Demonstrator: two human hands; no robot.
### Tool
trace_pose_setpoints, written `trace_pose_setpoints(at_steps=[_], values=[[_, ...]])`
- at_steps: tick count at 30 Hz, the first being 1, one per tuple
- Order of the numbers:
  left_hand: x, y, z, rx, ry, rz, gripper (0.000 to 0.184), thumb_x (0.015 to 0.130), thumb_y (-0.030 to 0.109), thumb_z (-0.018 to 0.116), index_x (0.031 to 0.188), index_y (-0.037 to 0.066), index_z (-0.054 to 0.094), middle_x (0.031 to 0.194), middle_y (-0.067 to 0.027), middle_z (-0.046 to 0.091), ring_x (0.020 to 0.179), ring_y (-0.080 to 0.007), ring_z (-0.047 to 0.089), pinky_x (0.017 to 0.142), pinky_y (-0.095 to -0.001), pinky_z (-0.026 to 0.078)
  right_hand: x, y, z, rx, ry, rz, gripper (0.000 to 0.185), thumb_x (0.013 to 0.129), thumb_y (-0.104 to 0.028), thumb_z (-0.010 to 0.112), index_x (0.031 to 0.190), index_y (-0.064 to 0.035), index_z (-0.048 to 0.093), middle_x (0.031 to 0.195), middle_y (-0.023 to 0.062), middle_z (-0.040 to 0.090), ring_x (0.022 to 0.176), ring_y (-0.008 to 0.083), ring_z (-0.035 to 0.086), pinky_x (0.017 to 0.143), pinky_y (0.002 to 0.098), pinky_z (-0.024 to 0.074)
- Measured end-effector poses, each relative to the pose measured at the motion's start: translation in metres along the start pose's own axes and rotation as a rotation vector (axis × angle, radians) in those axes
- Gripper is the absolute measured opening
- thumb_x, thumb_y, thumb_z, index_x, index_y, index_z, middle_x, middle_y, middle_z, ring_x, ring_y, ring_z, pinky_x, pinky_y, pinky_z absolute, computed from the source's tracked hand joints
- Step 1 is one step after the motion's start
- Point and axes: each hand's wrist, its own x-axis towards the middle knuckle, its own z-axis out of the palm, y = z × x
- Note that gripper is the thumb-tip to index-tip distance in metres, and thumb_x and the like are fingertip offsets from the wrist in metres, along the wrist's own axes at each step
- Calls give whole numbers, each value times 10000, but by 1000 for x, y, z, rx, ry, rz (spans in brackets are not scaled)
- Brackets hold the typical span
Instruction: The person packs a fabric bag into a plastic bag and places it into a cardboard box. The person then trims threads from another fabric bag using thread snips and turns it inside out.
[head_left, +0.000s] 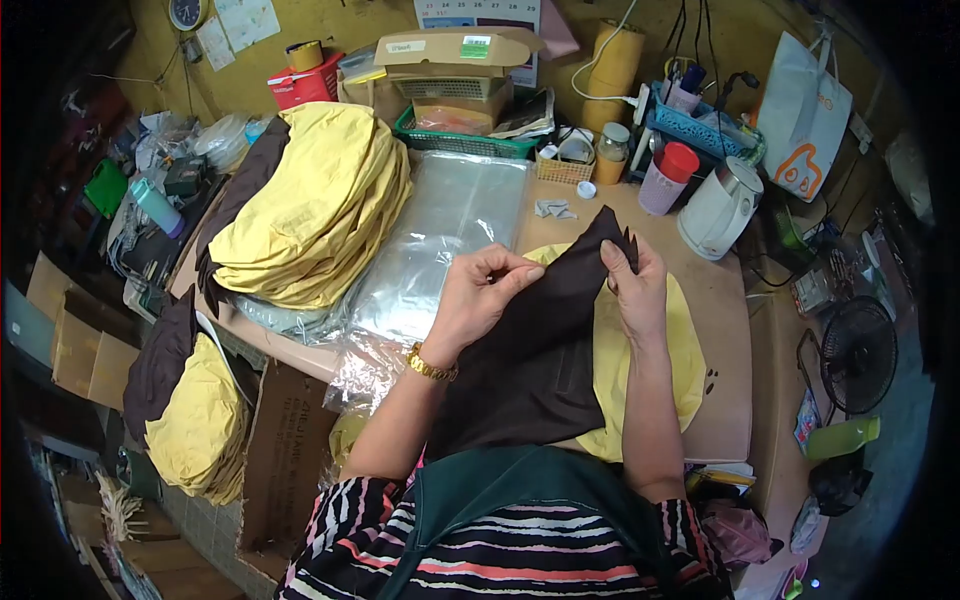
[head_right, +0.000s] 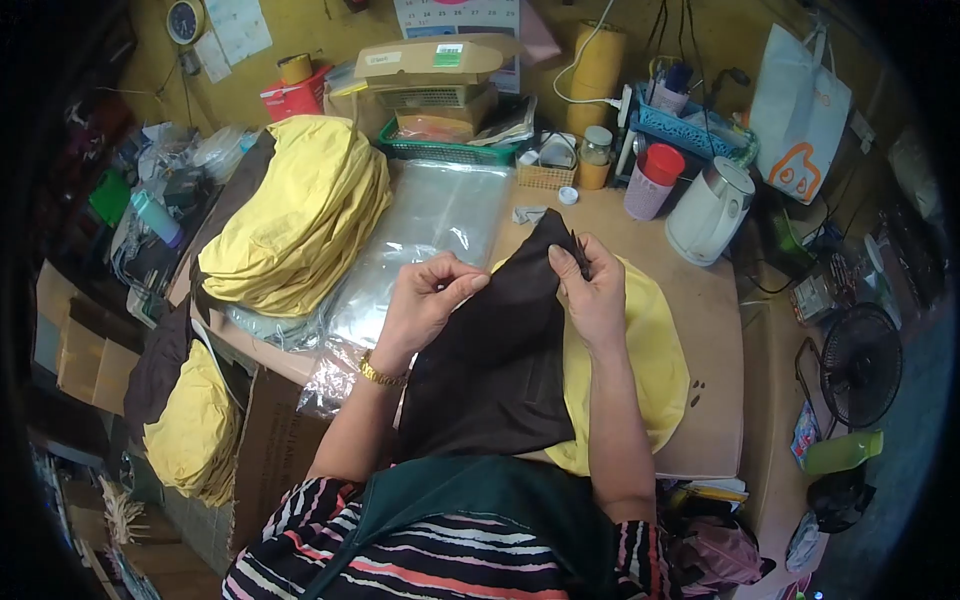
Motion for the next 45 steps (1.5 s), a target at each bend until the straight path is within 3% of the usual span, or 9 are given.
trace_pose_setpoints(at_steps=[10,13,15,18,27,30,33,38,45], values=[[-5,-19,-30,-163,304,-36,280,929,245,633,821,-13,644,633,50,517,583,-71,409,591,-214,405,-1,-2,-11,57,61,44,197,921,-215,661,803,-92,562,637,-93,436,530,8,336,476,204,241],[-12,-5,-11,307,141,201,259,900,227,681,806,-15,668,646,63,538,602,-43,434,580,-208,403,-1,1,-8,59,34,46,199,920,-219,662,801,-93,563,632,-93,435,536,9,343,483,204,249],[-13,-6,-13,30,-147,-110,188,851,166,732,799,-6,678,698,40,557,627,-43,455,578,-203,374,0,2,-10,55,27,41,202,918,-223,665,801,-93,564,629,-93,436,541,9,348,487,205,254],[-14,-7,-22,41,-88,-195,179,845,143,735,789,-19,683,695,27,569,625,-34,459,566,-209,377,0,2,-13,18,35,25,212,914,-232,670,798,-93,561,628,-90,438,549,11,359,495,205,265],[-20,-16,-48,-43,0,-133,214,932,222,634,867,20,667,750,9,643,621,-47,548,561,-192,441,-1,7,-7,11,5,25,215,915,-234,668,795,-95,556,621,-86,441,545,11,367,497,196,271],[-23,-7,-40,-723,-89,-305,221,984,205,533,1000,-10,582,964,-104,659,889,-184,686,761,-270,576,1,13,-4,15,-50,74,206,920,-229,662,835,-61,580,681,-68,487,598,17,427,521,199,329],[-25,-17,-39,-944,-161,-341,234,986,183,519,981,-46,569,1020,-167,636,1040,-283,654,888,-333,568,-1,10,15,-53,96,-101,202,907,-223,674,928,-31,615,779,-9,544,674,64,517,574,243,410],[-28,-6,-30,-1013,-110,-380,253,983,186,527,980,-65,560,1005,-189,638,1097,-318,622,925,-368,554,-33,-35,36,-821,24,-449,231,800,-160,737,1003,-78,660,861,84,540,727,255,600,654,367,476],[-29,-12,-29,-983,-119,-343,243,986,199,524,983,-40,569,981,-173,653,983,-258,671,893,-348,563,-41,-43,53,-987,-87,-762,266,652,-133,781,878,-111,643,779,21,507,649,187,558,564,331,379]])
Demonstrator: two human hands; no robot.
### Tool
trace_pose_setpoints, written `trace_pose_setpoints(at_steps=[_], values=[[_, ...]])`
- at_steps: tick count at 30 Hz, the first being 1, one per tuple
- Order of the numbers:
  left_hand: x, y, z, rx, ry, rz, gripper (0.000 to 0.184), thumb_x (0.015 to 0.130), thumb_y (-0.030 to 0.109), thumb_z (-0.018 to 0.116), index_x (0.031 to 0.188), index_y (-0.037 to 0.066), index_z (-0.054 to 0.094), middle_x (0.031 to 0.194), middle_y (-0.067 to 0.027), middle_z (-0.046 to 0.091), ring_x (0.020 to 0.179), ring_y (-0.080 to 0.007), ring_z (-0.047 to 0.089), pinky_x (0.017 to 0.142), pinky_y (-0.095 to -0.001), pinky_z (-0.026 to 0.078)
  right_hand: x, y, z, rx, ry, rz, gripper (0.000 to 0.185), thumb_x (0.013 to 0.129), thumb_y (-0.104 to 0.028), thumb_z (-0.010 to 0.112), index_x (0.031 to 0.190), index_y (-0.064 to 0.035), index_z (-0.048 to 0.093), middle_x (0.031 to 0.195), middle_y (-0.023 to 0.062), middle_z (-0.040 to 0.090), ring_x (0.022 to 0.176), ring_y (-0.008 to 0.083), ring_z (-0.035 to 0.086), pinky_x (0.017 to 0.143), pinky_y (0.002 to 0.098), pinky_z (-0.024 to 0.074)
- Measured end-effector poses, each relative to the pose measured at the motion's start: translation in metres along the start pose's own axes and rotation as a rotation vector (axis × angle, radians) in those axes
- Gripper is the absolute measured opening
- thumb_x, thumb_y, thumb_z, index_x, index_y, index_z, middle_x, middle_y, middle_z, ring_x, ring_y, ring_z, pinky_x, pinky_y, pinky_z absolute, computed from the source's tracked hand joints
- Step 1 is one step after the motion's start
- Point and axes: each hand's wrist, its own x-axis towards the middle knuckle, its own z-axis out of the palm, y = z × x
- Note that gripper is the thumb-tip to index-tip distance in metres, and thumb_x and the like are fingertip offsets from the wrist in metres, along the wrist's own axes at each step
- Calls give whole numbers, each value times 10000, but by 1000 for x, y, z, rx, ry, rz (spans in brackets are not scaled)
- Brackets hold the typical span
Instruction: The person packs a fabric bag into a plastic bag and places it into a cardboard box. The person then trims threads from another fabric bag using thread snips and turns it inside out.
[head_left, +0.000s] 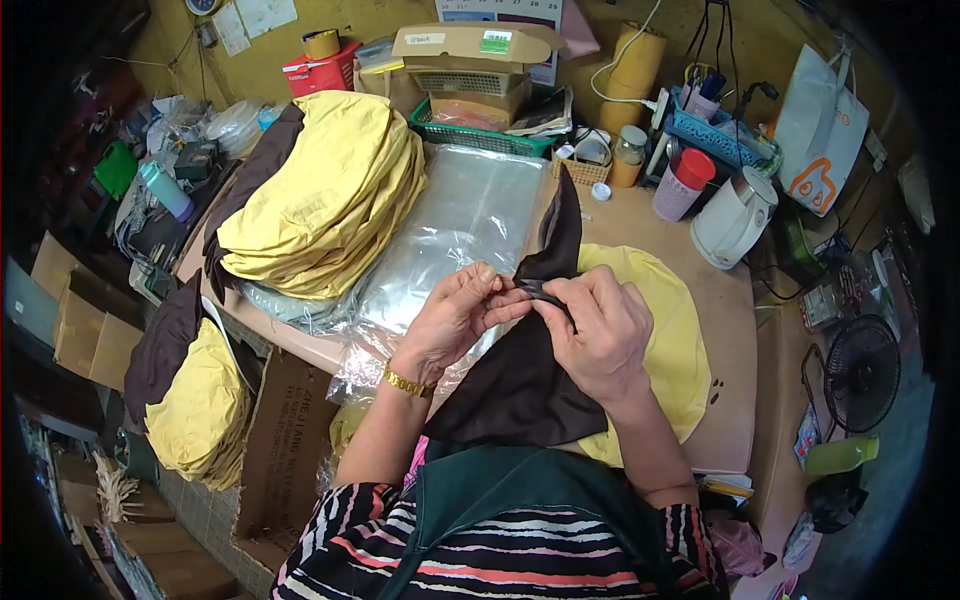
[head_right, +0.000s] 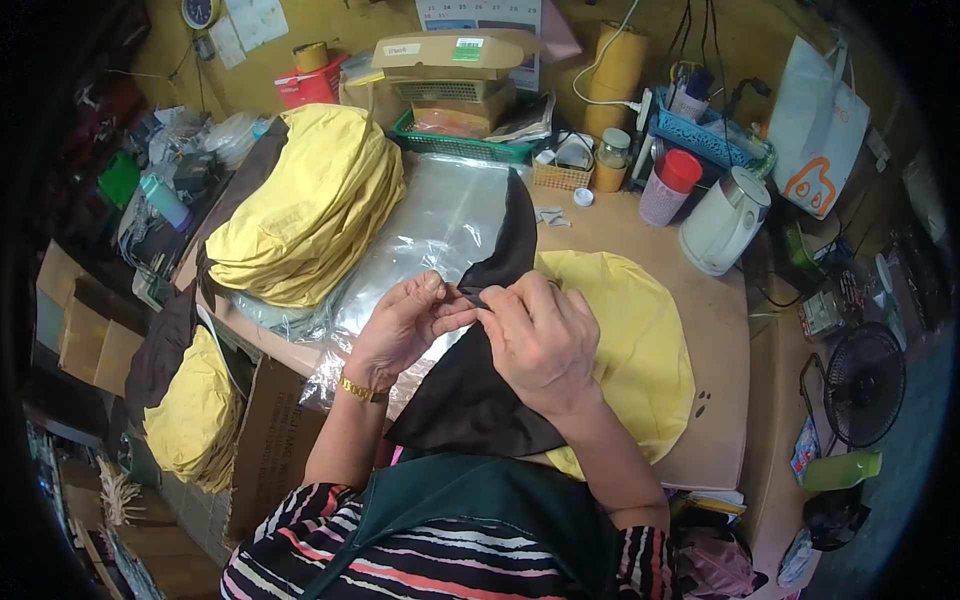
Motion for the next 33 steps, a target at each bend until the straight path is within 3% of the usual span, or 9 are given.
trace_pose_setpoints(at_steps=[7,11,15,17,19,23,28,31,33], values=[[1,-4,2,52,-8,28,240,992,235,517,957,3,570,932,-107,654,903,-211,679,860,-323,563,7,-5,1,-5,23,-92,314,588,-49,819,724,-99,541,680,24,513,535,212,504,504,344,330],[-1,-4,3,92,-58,20,240,991,235,516,980,0,567,984,-109,644,934,-229,677,870,-331,556,4,-2,3,23,-4,-97,304,627,-25,813,719,-85,530,668,32,493,520,186,482,491,313,327],[-9,2,20,90,-10,43,245,990,233,518,996,-7,570,986,-117,646,944,-220,671,875,-336,555,11,14,7,417,117,401,231,715,-41,743,816,-52,535,759,67,525,632,266,555,535,363,440],[-10,3,22,90,27,40,248,991,233,516,1002,-8,570,974,-118,646,959,-212,665,890,-345,550,9,16,2,347,65,377,259,704,-59,757,844,-64,538,771,63,531,630,271,552,544,356,435],[-8,1,14,93,5,48,248,993,236,513,1002,-6,570,965,-114,645,954,-205,663,892,-343,547,3,6,0,203,-21,153,275,685,-84,775,833,-78,543,774,56,534,635,264,551,560,357,430],[-7,-4,10,113,-22,65,257,1004,245,490,966,-2,550,940,-84,602,893,-188,639,882,-306,540,3,-10,0,26,31,-53,315,632,-47,809,778,-76,531,699,47,525,532,237,498,507,343,357],[-11,-2,21,173,-22,62,258,1006,251,489,930,9,534,920,-68,589,864,-140,620,867,-299,539,1,-12,0,-25,24,-67,319,617,-32,804,743,-91,517,668,41,493,529,240,494,508,340,352],[-13,-2,21,171,-12,60,253,1005,257,490,932,16,520,973,-92,609,874,-143,629,874,-312,546,-2,-3,-1,50,-64,-40,236,710,-81,734,797,-76,515,752,39,493,593,169,521,530,321,376],[-15,0,20,160,-20,60,249,1004,259,491,943,19,514,1012,-110,621,871,-148,637,876,-320,550,2,19,16,607,50,503,287,788,-141,739,989,-41,560,933,48,588,594,112,504,550,269,401]])
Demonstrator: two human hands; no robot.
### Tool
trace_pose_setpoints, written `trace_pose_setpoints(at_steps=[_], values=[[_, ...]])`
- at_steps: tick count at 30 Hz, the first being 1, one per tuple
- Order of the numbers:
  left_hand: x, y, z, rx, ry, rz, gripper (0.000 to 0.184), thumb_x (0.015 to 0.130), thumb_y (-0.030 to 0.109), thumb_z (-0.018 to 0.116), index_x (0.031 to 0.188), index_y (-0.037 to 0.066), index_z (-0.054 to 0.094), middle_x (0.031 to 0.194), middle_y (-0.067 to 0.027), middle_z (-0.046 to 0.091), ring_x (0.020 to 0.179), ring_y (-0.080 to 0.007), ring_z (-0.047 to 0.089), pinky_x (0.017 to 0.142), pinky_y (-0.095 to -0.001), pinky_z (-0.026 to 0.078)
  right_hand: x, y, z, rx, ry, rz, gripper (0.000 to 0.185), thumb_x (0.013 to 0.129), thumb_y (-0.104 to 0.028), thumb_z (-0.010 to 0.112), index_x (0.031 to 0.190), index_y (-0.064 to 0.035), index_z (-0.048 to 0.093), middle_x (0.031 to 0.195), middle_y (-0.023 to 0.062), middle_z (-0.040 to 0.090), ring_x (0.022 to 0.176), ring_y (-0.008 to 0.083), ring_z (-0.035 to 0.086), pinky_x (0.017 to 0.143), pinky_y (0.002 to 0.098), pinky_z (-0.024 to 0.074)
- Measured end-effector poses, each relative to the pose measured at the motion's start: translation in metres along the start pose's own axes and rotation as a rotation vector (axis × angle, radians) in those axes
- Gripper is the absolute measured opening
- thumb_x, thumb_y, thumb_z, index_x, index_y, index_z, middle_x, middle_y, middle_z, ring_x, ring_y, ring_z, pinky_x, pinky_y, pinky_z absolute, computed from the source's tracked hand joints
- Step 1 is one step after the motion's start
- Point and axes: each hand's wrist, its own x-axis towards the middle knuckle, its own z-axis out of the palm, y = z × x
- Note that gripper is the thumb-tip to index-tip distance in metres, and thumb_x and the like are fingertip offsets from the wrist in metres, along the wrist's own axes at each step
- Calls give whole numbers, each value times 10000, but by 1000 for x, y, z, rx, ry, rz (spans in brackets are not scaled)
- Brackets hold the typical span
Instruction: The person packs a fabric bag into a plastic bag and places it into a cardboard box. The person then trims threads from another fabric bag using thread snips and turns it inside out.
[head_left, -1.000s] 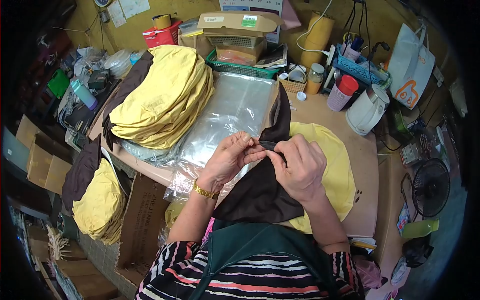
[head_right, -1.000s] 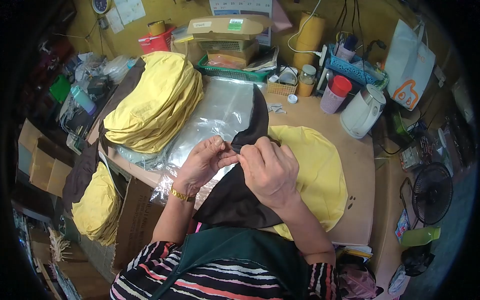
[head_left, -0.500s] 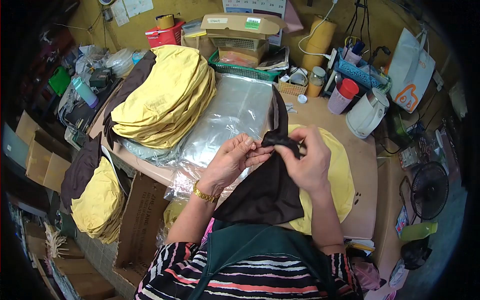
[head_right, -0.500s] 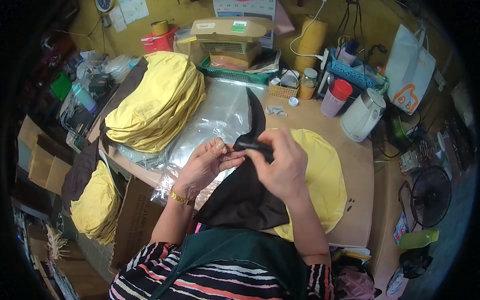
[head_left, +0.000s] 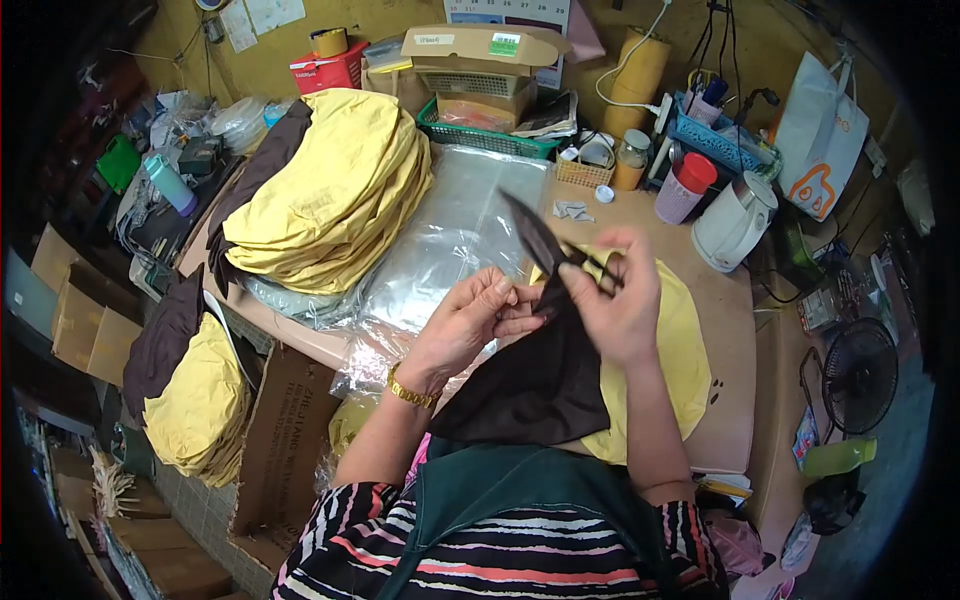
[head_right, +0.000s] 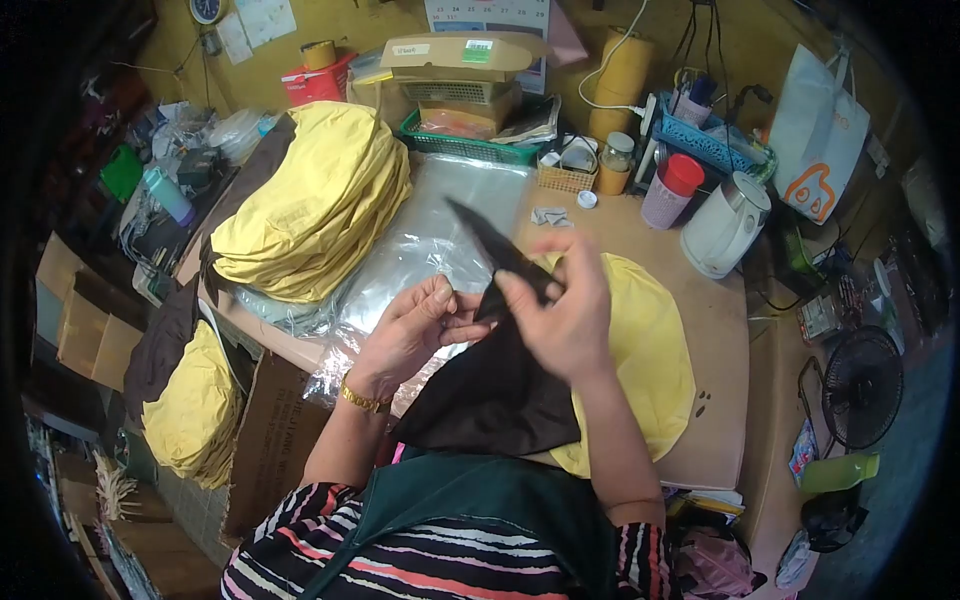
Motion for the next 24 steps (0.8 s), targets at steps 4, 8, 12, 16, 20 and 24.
trace_pose_setpoints(at_steps=[4,8,12,16,20,24], values=[[-4,3,3,37,-68,-113,243,1012,270,468,936,40,486,1102,-154,632,864,-164,661,884,-340,553,45,79,2,445,-40,70,456,843,-212,728,1200,-17,522,1149,94,584,656,72,518,593,223,431],[-2,1,2,77,-67,-114,244,1014,283,466,916,60,479,1016,-120,647,781,-130,637,768,-290,552,45,114,10,1053,-943,510,406,834,-136,720,1182,-6,556,1054,72,620,740,78,572,651,207,455],[2,-4,-7,-12,-43,19,222,995,268,510,1012,49,535,881,-22,607,654,-115,556,645,-252,474,29,91,19,843,-834,447,236,804,-53,725,1007,-28,605,873,-7,624,755,75,586,680,202,460],[8,4,-13,519,188,167,270,973,309,562,981,39,563,740,53,525,595,-51,436,574,-208,366,29,75,9,780,-278,482,181,805,-36,734,933,-46,607,846,-21,604,761,76,586,704,220,475],[5,23,-62,624,534,368,352,956,283,602,728,19,647,639,57,488,609,-30,405,569,-209,336,30,80,-18,698,-182,333,135,824,-84,746,862,-60,618,795,-42,598,726,40,560,693,196,464],[20,25,-33,975,404,543,181,908,200,630,905,46,725,774,-27,607,703,-109,507,627,-253,386,24,76,-20,473,-182,291,157,831,-113,747,802,-82,595,747,-55,579,671,31,521,617,208,426]])
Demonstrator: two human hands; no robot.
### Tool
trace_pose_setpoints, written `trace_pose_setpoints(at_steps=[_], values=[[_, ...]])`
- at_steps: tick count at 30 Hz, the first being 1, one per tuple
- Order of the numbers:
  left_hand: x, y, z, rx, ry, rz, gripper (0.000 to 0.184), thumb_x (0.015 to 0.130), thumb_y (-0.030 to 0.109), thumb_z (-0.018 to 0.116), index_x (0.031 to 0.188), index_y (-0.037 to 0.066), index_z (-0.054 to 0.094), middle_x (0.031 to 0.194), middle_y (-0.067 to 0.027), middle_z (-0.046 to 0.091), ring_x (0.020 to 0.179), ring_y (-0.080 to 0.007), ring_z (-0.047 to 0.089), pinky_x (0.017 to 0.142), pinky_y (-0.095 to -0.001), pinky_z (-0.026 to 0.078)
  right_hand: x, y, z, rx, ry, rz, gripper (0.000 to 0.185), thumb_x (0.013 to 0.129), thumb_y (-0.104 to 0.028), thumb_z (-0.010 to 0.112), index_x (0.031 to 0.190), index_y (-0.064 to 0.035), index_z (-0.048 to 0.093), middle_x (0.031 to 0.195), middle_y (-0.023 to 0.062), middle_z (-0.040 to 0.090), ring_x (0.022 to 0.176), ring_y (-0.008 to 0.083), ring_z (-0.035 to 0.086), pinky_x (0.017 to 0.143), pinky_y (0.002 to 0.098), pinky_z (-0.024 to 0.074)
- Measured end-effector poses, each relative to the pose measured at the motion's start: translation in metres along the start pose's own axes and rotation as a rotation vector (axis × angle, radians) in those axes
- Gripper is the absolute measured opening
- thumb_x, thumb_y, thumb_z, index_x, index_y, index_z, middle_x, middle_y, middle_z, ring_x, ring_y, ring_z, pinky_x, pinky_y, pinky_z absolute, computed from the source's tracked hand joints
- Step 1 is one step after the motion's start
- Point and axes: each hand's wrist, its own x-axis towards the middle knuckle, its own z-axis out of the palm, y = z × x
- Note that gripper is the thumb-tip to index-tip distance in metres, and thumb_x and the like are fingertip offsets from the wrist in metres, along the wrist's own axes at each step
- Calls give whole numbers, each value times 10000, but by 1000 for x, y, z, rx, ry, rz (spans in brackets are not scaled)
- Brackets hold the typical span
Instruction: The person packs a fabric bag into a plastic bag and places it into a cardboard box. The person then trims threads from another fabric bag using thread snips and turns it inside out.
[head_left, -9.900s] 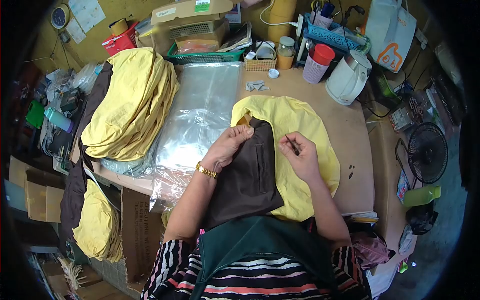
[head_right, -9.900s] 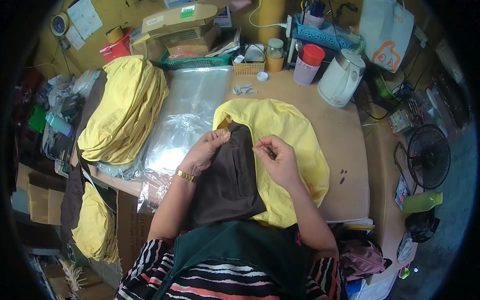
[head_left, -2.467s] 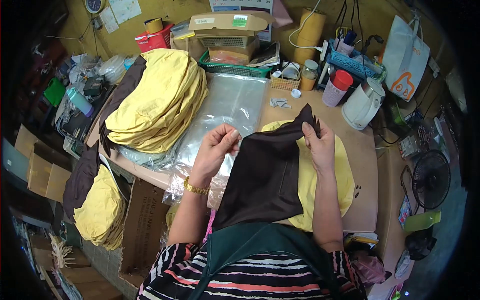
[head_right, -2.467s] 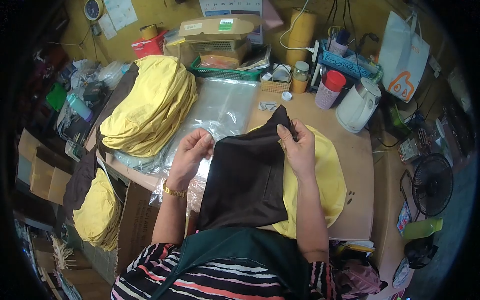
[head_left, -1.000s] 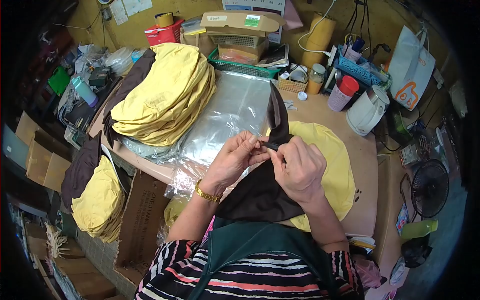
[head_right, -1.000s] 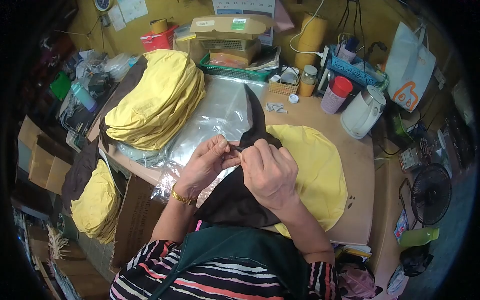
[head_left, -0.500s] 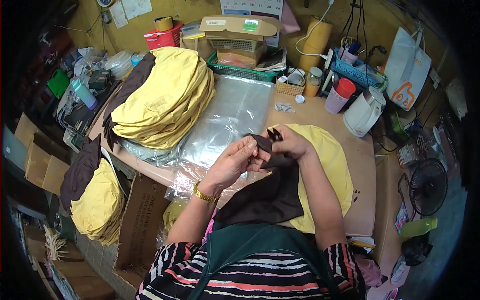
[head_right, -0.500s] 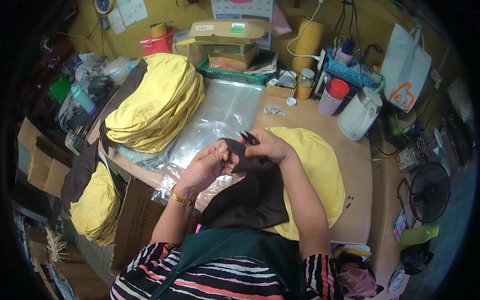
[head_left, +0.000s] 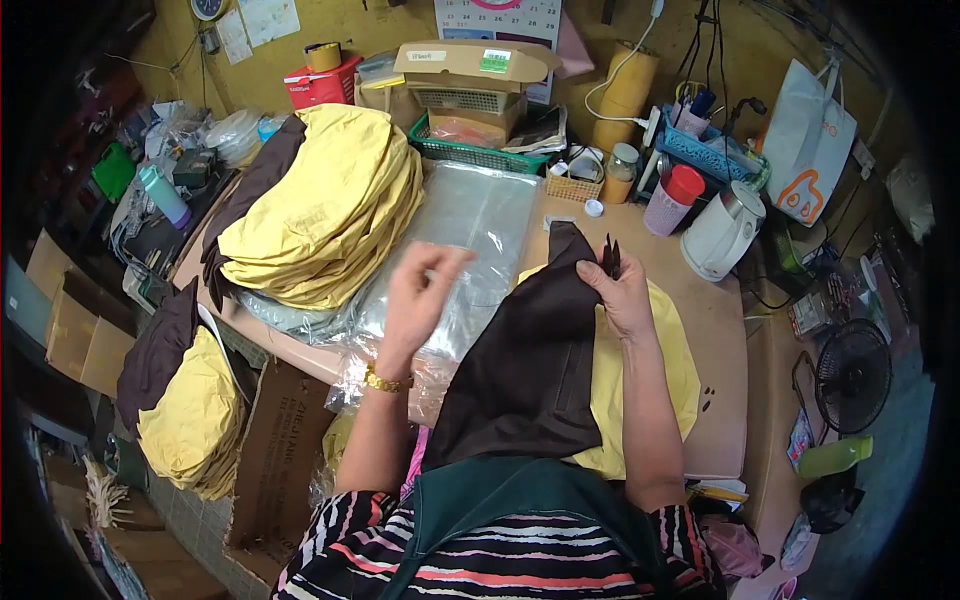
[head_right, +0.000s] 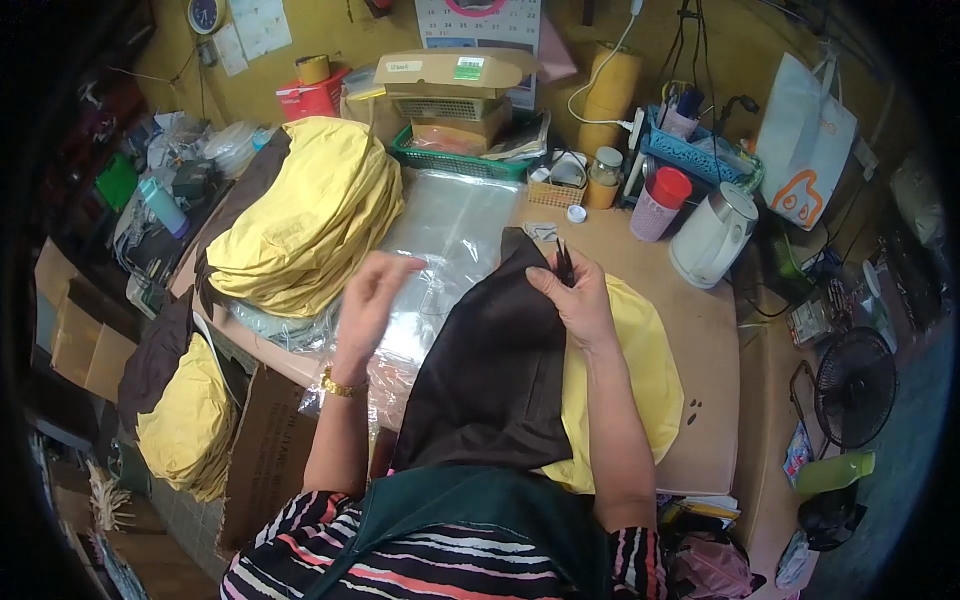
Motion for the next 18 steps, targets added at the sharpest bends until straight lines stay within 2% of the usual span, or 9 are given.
trace_pose_setpoints(at_steps=[1,3,4,6,7,14,16,17,18], values=[[-1,14,6,10,-146,-63,191,890,217,652,942,48,727,865,-59,633,764,-149,541,667,-275,425,-1,-1,2,1,-4,1,157,831,-113,747,802,-82,595,747,-55,579,671,31,521,617,208,426],[0,31,22,84,-296,-102,202,870,205,686,946,21,719,840,-45,648,754,-121,552,692,-265,446,-4,-10,10,-86,-35,-61,195,820,-132,762,772,-95,577,714,-81,536,651,12,464,581,193,366],[0,27,28,85,-295,-103,202,870,205,686,946,21,719,840,-45,648,754,-121,552,692,-265,446,-6,-14,13,-85,-35,-60,195,820,-132,762,772,-95,577,714,-81,536,651,12,464,581,193,366],[2,14,38,-219,-325,-237,206,858,174,708,957,-7,713,793,-29,654,732,-90,548,684,-245,446,-9,-22,16,-101,-52,-86,226,832,-132,753,750,-85,547,706,-89,497,652,14,419,595,195,340],[3,13,39,-238,-290,-220,199,853,149,720,949,-25,714,738,-6,640,698,-67,535,657,-230,437,-9,-22,15,-101,-48,-88,226,832,-132,753,750,-85,547,706,-89,497,652,14,419,595,195,340],[3,16,36,-237,-268,-132,191,864,171,717,931,-8,730,721,15,617,641,-56,505,594,-222,406,-12,-17,12,-162,-40,-89,258,827,-145,758,736,-85,524,685,-96,451,627,6,362,561,190,296],[1,21,33,-426,-264,-367,190,879,187,705,926,4,725,754,-1,635,610,-28,498,550,-185,385,-10,-16,13,-149,-39,-75,264,827,-147,758,732,-85,519,682,-96,448,623,4,358,557,187,291],[1,20,32,-424,-264,-367,190,879,187,705,926,4,725,754,-1,635,610,-28,498,550,-185,385,-10,-15,14,-149,-34,-81,262,829,-143,755,732,-84,518,681,-95,449,622,4,358,555,188,291],[1,18,31,-512,-274,-456,176,894,186,686,911,11,702,775,-12,645,588,-17,490,517,-170,372,-10,-15,15,-150,-30,-86,261,832,-139,751,731,-83,517,679,-94,450,620,4,358,554,188,290]])
